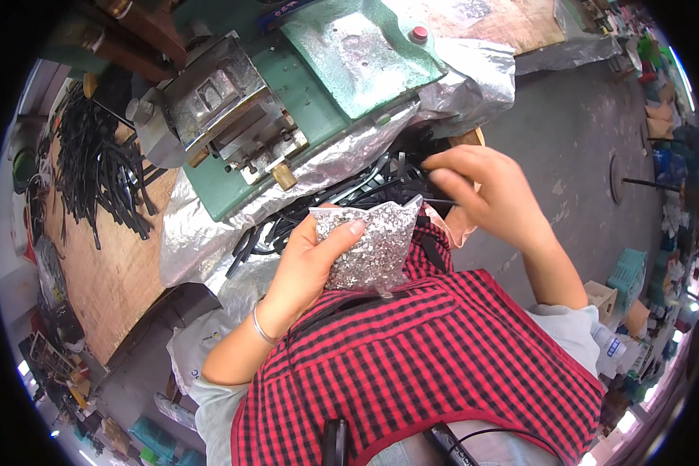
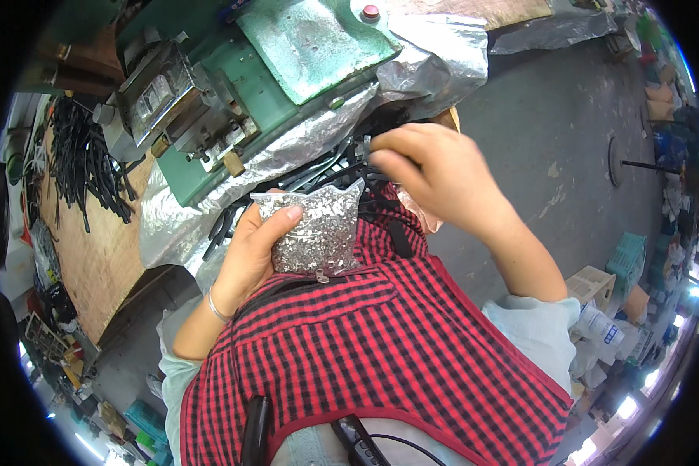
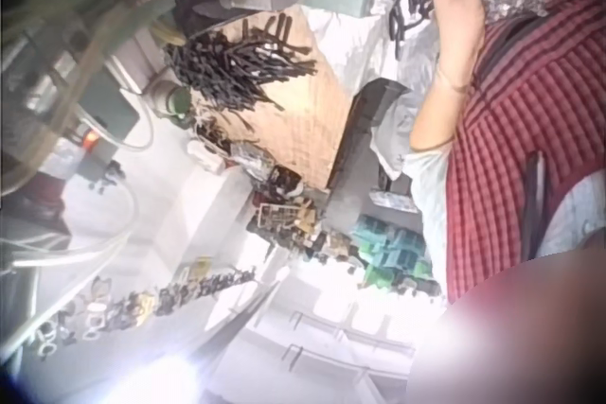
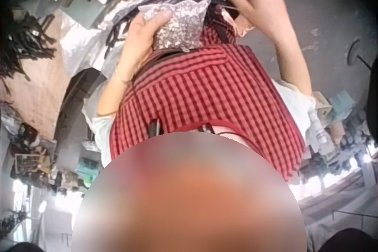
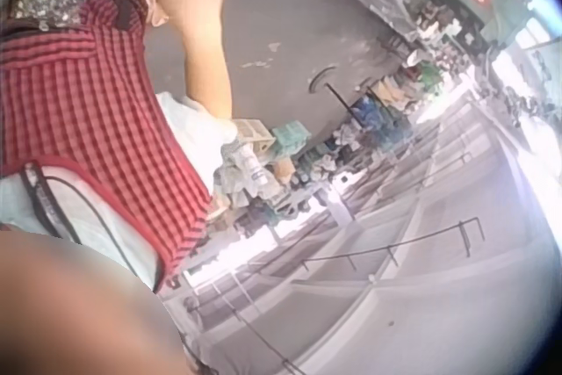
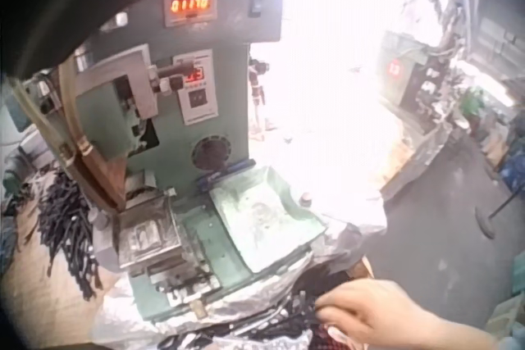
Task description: The person repeatedly picks black wires and small metallic components, inserts them into a press machine, and removes the assembled units. The person places finished items into a green tray and occasionally refills the component supply from a plastic bag.
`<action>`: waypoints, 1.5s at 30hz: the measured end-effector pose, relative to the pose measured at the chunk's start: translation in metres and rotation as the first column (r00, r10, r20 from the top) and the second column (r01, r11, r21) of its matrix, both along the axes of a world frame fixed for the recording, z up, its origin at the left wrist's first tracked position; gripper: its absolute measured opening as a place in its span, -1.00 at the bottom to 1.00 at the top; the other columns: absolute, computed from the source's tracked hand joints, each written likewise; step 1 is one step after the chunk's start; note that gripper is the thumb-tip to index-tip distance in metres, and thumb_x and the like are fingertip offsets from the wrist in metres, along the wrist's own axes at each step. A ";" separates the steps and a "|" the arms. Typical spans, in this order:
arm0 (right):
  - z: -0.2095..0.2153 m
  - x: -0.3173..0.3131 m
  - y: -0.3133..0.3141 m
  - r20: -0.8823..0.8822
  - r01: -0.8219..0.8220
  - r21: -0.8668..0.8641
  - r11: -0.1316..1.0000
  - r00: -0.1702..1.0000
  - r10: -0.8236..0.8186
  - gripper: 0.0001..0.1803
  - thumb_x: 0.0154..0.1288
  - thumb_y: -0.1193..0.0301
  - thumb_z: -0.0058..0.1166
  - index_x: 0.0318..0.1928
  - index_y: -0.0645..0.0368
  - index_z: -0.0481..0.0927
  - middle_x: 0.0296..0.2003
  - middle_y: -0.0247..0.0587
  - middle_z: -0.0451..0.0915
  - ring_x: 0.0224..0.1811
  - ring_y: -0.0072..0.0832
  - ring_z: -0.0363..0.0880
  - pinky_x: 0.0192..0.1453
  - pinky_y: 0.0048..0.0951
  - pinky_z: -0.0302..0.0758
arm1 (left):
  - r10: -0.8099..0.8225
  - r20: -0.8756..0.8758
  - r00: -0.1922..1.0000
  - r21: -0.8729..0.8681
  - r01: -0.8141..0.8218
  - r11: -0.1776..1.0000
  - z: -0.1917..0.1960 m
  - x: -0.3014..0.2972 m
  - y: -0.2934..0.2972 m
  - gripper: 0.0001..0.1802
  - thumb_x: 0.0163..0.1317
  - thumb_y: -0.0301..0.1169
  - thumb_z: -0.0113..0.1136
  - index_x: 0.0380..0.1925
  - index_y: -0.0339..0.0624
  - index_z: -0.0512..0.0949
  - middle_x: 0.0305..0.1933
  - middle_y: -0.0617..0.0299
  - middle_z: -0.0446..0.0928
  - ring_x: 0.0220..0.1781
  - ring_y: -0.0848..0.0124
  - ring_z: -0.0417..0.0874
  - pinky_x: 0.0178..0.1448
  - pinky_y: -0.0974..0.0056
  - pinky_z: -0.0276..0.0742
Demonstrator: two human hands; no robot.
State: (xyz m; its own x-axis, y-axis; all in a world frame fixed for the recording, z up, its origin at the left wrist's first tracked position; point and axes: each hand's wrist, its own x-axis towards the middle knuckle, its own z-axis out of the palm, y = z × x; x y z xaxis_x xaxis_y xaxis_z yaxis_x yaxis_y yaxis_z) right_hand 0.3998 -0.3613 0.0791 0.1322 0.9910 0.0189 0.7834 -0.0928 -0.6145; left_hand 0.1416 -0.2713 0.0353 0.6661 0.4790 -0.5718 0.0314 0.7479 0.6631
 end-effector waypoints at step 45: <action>0.029 0.080 0.245 0.208 0.108 -0.553 0.826 0.978 0.011 -0.80 0.21 0.40 0.08 -0.39 0.24 0.72 -0.67 -0.26 0.55 -0.74 -0.46 0.46 -0.57 -0.37 0.40 | 0.294 0.395 0.870 -0.378 -0.137 0.916 0.012 0.166 0.123 -0.54 0.67 -0.26 -0.25 0.29 -0.42 0.38 0.28 -0.15 0.54 0.29 0.04 0.63 0.40 -0.10 0.58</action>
State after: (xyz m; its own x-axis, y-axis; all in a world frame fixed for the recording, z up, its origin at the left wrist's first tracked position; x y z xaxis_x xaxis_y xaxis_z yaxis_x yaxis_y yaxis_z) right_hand 0.4793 -0.1164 0.1082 0.2334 0.8308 -0.5052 0.8657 -0.4141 -0.2812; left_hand 0.3072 -0.1485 0.0471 0.7844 0.4770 -0.3964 -0.3890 0.8762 0.2847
